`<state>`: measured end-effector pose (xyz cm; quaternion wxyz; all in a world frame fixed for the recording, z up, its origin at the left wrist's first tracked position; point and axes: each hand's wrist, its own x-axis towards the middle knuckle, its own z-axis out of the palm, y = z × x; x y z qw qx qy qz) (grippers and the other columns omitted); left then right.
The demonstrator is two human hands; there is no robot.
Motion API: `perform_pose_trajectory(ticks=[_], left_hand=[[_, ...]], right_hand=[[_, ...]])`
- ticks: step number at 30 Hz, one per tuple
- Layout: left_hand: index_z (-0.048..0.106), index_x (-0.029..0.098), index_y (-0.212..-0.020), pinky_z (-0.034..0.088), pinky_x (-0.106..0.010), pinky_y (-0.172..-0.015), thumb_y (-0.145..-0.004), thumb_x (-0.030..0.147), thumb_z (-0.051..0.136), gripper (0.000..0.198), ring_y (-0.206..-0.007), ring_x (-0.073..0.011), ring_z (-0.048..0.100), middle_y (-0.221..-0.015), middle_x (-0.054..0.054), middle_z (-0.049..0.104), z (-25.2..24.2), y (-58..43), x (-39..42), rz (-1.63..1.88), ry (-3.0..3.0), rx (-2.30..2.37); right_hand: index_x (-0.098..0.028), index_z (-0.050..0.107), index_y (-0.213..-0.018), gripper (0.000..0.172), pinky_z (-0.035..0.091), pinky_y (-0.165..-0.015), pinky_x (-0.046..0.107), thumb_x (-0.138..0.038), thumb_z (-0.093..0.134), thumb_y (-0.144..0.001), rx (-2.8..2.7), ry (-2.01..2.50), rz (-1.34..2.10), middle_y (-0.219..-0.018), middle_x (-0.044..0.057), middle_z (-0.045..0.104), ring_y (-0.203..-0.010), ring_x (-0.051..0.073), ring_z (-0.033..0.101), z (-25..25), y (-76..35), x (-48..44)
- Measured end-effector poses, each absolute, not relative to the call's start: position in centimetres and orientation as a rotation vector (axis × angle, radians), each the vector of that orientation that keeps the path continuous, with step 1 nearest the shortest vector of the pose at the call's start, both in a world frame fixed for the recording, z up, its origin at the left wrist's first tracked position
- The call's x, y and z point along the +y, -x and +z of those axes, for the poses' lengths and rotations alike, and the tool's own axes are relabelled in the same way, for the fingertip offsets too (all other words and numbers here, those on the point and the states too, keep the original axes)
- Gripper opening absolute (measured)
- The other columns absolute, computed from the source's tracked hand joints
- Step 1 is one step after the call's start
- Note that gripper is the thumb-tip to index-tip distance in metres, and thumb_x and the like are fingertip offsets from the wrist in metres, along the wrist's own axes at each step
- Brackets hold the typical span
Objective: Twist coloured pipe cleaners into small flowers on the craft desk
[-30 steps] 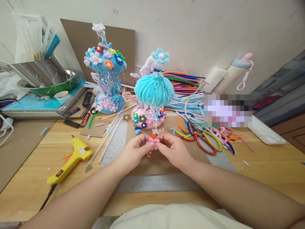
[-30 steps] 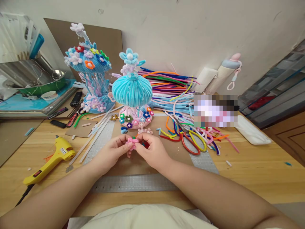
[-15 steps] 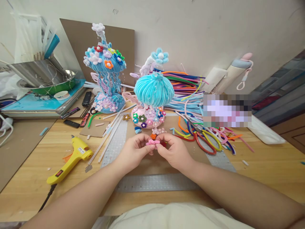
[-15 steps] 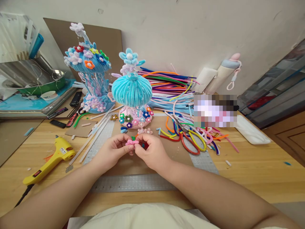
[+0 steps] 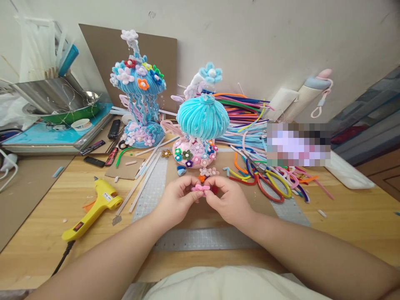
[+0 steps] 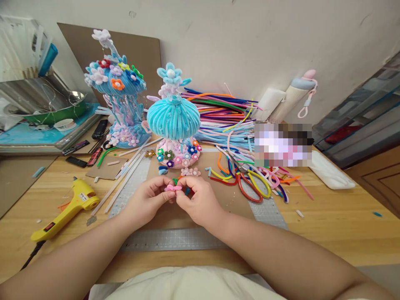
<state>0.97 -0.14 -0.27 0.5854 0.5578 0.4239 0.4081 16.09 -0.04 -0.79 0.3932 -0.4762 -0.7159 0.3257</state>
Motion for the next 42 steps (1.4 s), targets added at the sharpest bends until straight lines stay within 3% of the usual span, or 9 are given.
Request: perform_pose_trajectory(ticks=[14,22,28,35,39,42], left_hand=[[0.056,0.015,-0.073,0.042,-0.023,-0.059,-0.073,0.023,0.061,0.009,-0.063,-0.0114,0.05,-0.066,0.001,0.054,-0.8,-1.3,-0.2,1.042,-1.352,1.088],[0.057,0.013,-0.076,0.05,-0.024,-0.062,-0.066,0.028,0.07,0.023,-0.06,-0.0101,0.059,-0.066,0.0,0.062,-0.6,-1.1,0.4,1.013,-0.974,1.003],[0.056,0.012,-0.07,0.052,-0.026,-0.062,-0.062,0.029,0.074,0.026,-0.061,-0.0117,0.062,-0.063,-0.002,0.066,-0.7,-0.9,0.5,0.991,-0.873,0.986],[0.054,0.013,-0.066,0.051,-0.027,-0.061,-0.064,0.026,0.073,0.023,-0.058,-0.0115,0.061,-0.06,-0.001,0.066,-1.3,-1.0,0.3,0.985,-0.851,0.954],[0.056,0.014,-0.068,0.044,-0.019,-0.057,-0.067,0.023,0.07,0.017,-0.059,-0.0071,0.056,-0.067,0.001,0.064,-1.3,-0.9,0.2,1.069,-0.869,0.905],[0.057,0.015,-0.07,0.042,-0.02,-0.056,-0.07,0.024,0.068,0.014,-0.057,-0.0074,0.053,-0.066,0.001,0.062,-1.0,-0.8,0.2,1.018,-0.884,0.883]], right_hand=[[-0.017,0.058,-0.074,0.008,0.042,-0.064,0.026,-0.015,0.051,-0.076,-1.831,1.225,0.699,-0.071,0.001,0.061,-0.069,0.015,0.054,-1.4,-16.0,0.0],[-0.016,0.059,-0.084,0.012,0.047,-0.069,0.028,-0.025,0.052,-0.081,-1.581,1.068,1.197,-0.079,0.002,0.062,-0.074,0.015,0.058,-1.8,-16.2,1.0],[-0.017,0.059,-0.086,0.013,0.049,-0.068,0.029,-0.028,0.055,-0.08,-1.526,0.977,1.321,-0.076,0.002,0.063,-0.072,0.015,0.059,-1.9,-16.3,1.2],[-0.017,0.06,-0.073,0.009,0.047,-0.064,0.028,-0.024,0.057,-0.078,-1.673,1.052,1.011,-0.071,0.002,0.063,-0.068,0.015,0.057,-1.5,-16.2,0.7],[-0.018,0.056,-0.087,0.01,0.048,-0.069,0.028,-0.023,0.057,-0.078,-1.543,0.945,1.283,-0.081,0.002,0.062,-0.075,0.014,0.058,-1.5,-16.0,0.8],[-0.018,0.057,-0.081,0.007,0.046,-0.066,0.025,-0.023,0.057,-0.077,-1.385,0.936,1.455,-0.076,-0.001,0.059,-0.07,0.012,0.056,-1.6,-16.0,1.1]])
